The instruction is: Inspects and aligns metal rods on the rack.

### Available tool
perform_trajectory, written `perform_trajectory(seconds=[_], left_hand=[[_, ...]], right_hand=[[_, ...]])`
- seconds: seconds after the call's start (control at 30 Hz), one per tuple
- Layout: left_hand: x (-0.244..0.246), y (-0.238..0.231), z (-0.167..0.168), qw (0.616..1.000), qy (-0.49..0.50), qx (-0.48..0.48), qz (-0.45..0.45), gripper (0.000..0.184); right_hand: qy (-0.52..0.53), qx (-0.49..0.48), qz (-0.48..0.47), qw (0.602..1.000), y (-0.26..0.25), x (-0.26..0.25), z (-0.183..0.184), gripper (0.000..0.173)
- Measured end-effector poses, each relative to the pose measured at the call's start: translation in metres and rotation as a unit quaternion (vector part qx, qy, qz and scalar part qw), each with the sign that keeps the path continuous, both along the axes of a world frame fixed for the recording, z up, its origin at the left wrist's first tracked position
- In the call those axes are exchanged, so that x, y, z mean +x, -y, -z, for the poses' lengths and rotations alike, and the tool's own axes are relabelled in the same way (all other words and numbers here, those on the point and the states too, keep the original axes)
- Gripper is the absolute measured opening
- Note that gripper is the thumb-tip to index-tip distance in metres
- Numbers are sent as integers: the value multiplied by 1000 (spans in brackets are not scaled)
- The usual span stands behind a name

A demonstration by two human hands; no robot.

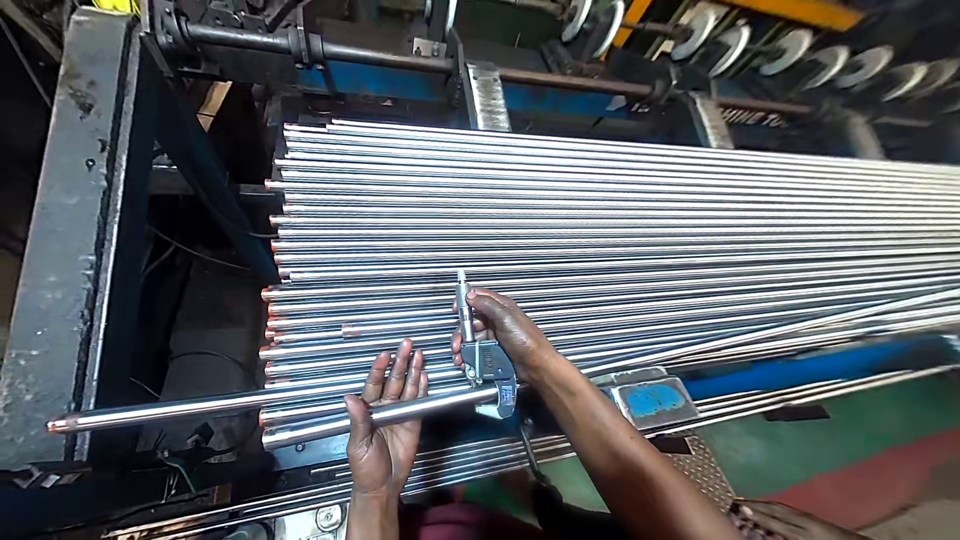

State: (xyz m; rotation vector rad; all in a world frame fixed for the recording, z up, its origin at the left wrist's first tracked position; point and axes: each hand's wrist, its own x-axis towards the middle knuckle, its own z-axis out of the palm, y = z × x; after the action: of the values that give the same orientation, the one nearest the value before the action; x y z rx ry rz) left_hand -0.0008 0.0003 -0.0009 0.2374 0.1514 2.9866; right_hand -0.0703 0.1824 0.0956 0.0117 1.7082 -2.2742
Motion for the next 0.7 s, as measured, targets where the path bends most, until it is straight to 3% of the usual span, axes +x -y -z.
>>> perform_trajectory(seconds=[0.1, 0.2, 0.33, 0.5, 0.7], left_hand=[[0, 0, 0, 1000, -3, 4, -1, 52], [1, -1, 0, 1000, 2, 7, -1, 51], [1, -1, 0, 1000, 6, 2, -5, 51], [1, -1, 1, 1000, 3, -2, -3, 52], [2, 0, 0, 1000, 18, -1, -4, 52]], right_hand=[[89, 68, 61, 992, 5, -2, -4, 33], [80, 67, 68, 992, 6, -1, -6, 31], [93, 66, 68, 991, 12, -3, -2, 42], [89, 74, 55, 992, 30, -4, -7, 28], [79, 68, 54, 993, 32, -2, -6, 27]])
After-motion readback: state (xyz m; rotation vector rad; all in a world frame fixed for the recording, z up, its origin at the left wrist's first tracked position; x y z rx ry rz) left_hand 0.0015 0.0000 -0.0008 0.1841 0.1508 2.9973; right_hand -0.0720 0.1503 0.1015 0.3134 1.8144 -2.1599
